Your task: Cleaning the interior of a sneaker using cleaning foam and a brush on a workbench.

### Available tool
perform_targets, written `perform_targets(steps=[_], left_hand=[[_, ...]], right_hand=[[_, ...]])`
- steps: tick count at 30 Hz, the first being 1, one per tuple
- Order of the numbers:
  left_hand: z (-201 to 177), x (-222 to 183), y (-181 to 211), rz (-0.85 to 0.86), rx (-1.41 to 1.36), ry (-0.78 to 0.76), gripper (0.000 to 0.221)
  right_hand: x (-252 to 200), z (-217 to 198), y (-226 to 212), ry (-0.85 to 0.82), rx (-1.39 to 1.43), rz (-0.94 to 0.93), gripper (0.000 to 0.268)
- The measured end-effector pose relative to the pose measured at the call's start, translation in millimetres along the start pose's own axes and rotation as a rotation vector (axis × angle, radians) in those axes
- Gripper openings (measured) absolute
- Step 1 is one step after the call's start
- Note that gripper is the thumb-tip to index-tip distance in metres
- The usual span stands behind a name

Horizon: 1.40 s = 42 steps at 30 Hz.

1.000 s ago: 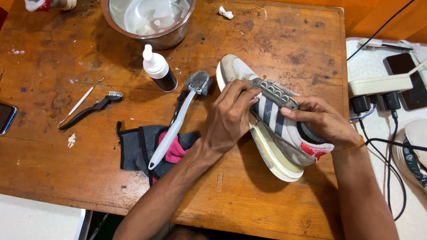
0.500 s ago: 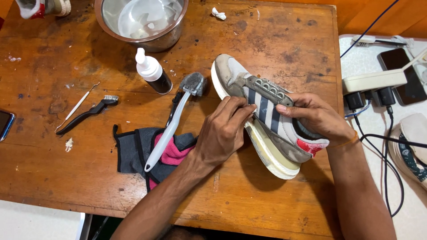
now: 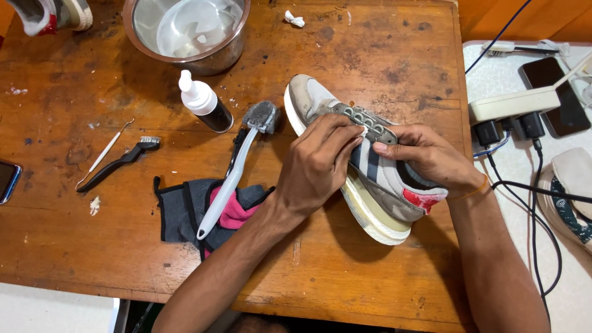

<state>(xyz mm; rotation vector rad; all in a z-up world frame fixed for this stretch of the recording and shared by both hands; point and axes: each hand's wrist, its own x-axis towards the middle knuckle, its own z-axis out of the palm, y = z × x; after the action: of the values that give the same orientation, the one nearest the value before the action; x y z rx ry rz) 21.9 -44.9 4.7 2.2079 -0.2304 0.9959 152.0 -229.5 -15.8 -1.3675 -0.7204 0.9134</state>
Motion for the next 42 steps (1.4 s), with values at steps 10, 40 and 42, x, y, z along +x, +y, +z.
perform_targets(steps=[10,40,42], left_hand=[[3,-5,-2,-0.048,0.001,-0.125,0.008],[5,-5,18,-0.018,-0.089,-0.268,0.009],[7,-6,13,-0.021,-0.081,-0.266,0.007]], right_hand=[[2,2,-7,-0.022,-0.035,-0.029,0.019],[6,-8,4,0.086,0.083,0.085,0.036],[6,0,-6,0.085,0.055,0.068,0.038]])
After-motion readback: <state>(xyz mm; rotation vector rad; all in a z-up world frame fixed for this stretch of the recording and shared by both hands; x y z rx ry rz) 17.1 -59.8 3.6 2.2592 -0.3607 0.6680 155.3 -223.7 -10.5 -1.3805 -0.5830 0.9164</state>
